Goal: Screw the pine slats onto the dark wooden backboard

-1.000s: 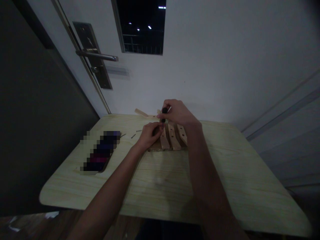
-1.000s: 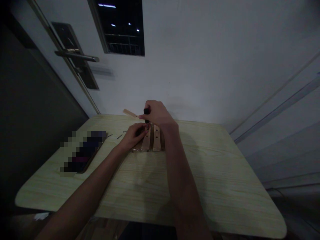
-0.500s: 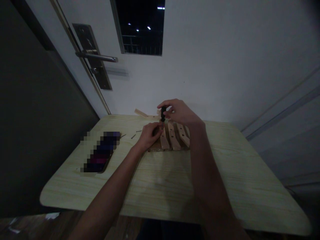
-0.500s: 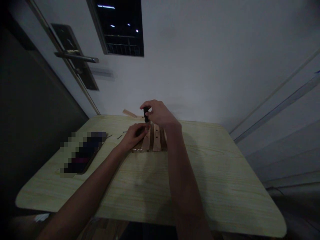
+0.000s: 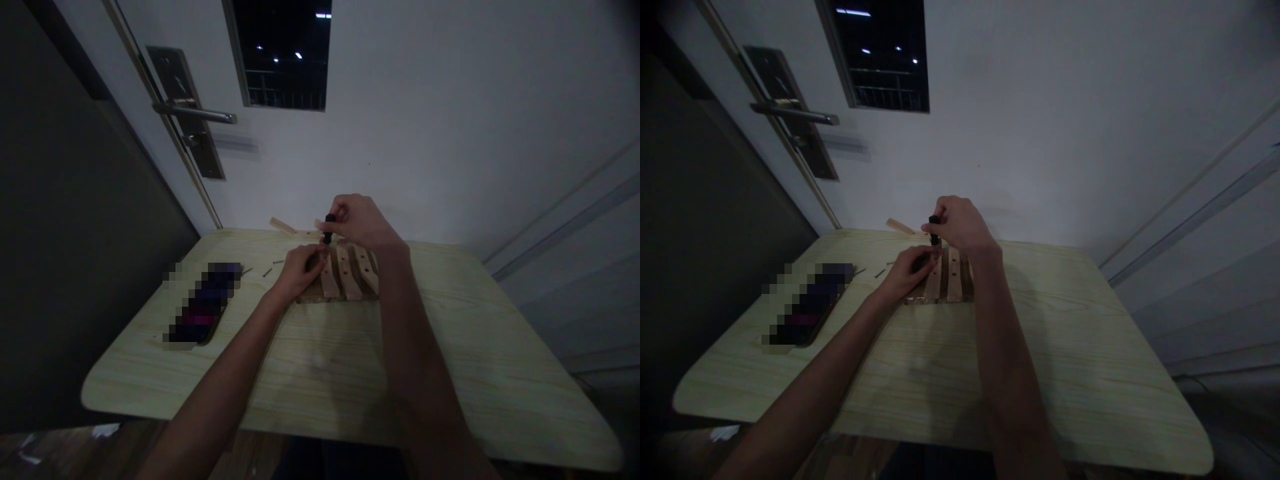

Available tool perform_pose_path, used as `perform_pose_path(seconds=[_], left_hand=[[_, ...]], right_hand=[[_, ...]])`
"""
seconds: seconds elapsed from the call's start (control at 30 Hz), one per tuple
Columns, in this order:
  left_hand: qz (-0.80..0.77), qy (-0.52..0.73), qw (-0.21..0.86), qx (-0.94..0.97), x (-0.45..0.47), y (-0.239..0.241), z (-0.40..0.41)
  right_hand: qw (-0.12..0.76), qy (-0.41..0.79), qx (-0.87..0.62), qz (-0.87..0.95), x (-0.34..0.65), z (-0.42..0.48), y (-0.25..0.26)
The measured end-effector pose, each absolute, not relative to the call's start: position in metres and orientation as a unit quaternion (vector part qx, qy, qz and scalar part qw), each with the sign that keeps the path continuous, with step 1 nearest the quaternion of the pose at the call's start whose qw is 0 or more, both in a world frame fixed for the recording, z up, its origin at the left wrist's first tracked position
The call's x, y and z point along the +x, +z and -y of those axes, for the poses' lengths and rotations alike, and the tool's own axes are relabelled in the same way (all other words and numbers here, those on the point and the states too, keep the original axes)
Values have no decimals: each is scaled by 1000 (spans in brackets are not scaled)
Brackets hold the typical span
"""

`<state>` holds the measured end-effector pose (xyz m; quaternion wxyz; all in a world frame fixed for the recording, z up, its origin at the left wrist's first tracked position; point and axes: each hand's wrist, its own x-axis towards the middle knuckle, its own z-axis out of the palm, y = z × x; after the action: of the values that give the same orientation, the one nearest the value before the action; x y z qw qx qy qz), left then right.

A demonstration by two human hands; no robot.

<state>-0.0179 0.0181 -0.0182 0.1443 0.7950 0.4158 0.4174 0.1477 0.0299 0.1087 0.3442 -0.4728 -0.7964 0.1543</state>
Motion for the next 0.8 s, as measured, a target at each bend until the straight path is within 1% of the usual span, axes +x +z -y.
perform_pose_path(seconds=[0.8], left_hand=[[-421, 416, 152, 792, -17, -14, -16]], right_hand=[[341, 122, -487, 795, 148, -28, 112]])
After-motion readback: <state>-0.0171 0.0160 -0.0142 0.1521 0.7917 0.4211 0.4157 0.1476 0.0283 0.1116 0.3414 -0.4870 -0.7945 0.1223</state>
